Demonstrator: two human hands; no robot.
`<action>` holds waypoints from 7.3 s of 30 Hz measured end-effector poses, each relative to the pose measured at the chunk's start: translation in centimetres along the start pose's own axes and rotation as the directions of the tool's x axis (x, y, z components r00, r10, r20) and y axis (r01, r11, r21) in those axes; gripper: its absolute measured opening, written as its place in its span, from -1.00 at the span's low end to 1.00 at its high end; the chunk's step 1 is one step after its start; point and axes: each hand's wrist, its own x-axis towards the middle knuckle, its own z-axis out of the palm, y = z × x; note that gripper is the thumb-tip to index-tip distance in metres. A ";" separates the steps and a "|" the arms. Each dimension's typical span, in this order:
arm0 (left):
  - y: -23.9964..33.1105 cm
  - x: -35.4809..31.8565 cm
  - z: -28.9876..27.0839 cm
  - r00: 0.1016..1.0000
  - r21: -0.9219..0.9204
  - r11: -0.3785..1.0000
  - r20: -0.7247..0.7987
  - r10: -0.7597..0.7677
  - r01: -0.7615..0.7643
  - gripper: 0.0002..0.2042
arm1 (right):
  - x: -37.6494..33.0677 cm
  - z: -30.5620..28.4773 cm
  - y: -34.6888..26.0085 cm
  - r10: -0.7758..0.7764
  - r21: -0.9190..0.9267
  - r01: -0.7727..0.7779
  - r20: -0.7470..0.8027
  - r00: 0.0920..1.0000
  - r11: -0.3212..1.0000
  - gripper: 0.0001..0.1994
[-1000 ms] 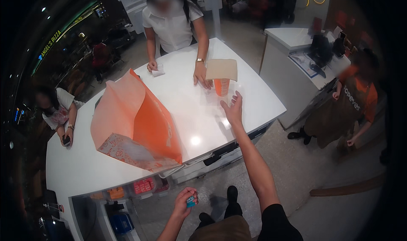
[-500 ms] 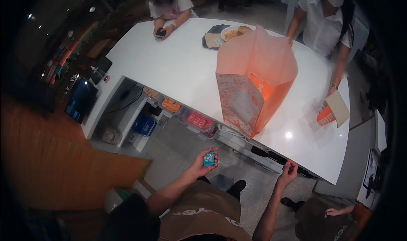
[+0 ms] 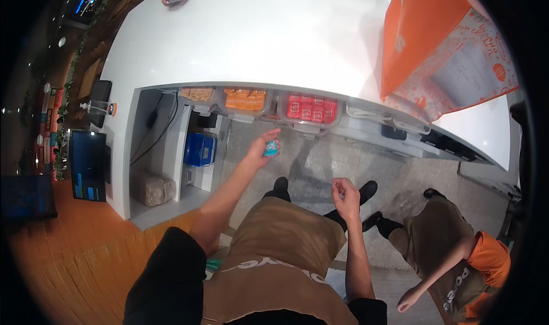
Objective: The person assembles a takeout order in a fast-food kitchen. They place a receipt and napkin on a tray with a burger and fries, then fill a cup with ice and a beverage. They add sauce packets and utensils to a branded bag, place the bag on the counter, and hand it to a customer.
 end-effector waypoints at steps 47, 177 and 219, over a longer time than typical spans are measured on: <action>12.6 -16.0 2.7 0.859 0.197 0.944 0.494 0.137 -0.264 -0.76 | 4.5 26.6 -10.6 -0.246 -0.093 0.229 -0.442 0.863 0.969 -0.73; -30.5 -17.1 -34.2 0.909 0.605 0.755 -0.121 0.400 -0.252 -0.90 | 21.4 47.1 6.4 -0.467 -0.440 0.518 0.227 0.855 0.734 -0.78; -6.6 -13.7 -2.4 0.953 -0.001 0.990 0.272 -0.133 0.139 -0.53 | -0.1 10.7 -15.3 -0.348 -0.096 0.339 -0.103 0.932 0.936 -0.54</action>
